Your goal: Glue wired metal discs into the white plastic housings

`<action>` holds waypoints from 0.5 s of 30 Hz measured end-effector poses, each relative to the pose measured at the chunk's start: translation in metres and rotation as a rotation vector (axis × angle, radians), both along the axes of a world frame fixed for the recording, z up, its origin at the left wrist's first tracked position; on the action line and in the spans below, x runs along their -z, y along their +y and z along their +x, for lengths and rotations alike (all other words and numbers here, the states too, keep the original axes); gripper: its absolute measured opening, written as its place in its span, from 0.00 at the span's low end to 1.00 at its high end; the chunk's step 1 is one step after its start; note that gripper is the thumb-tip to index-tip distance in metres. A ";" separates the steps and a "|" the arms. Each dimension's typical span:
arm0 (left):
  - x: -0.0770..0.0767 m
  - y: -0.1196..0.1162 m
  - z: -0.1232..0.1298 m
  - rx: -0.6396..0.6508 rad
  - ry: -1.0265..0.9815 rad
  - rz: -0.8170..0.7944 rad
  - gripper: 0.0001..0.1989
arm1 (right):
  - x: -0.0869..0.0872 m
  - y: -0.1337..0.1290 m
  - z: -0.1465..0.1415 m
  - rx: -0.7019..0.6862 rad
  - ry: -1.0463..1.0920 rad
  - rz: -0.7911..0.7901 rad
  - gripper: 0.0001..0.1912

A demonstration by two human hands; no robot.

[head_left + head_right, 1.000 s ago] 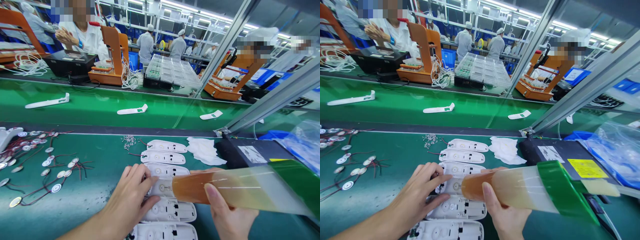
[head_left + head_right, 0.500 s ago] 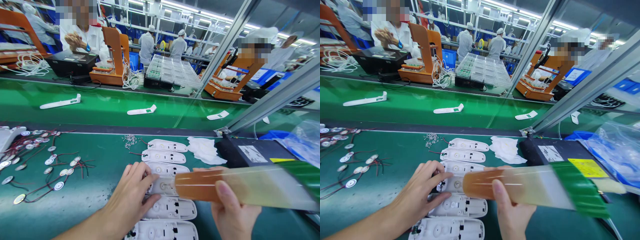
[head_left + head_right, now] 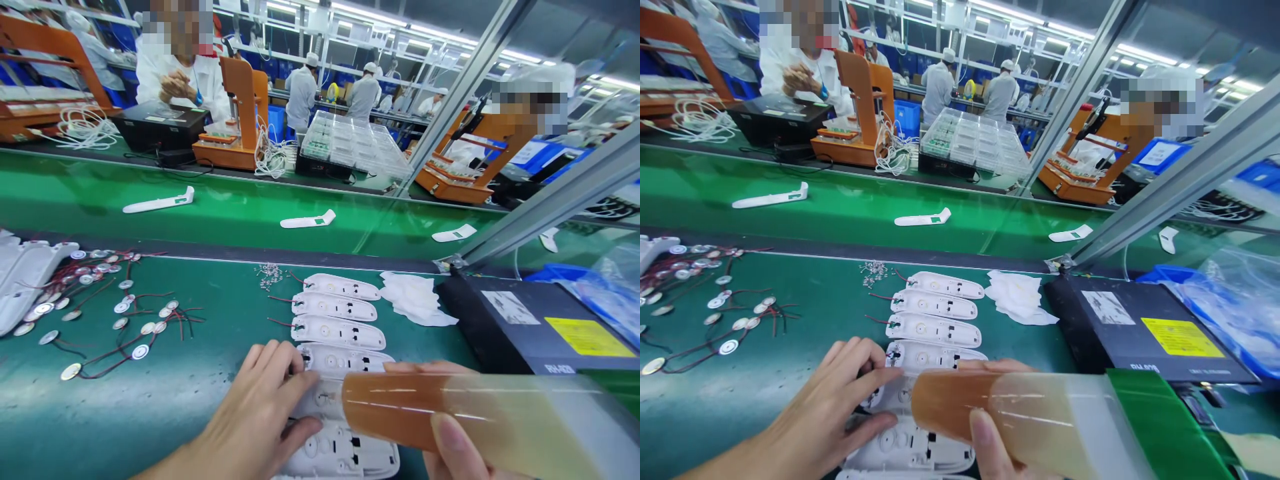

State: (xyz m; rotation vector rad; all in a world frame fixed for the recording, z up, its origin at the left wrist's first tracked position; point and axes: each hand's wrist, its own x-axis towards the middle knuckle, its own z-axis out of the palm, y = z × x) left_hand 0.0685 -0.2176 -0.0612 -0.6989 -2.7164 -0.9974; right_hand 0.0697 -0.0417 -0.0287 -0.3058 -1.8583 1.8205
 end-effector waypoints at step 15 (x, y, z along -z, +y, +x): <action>-0.003 0.001 -0.002 0.017 0.041 0.002 0.17 | 0.029 0.021 -0.005 -0.037 -0.035 0.200 0.31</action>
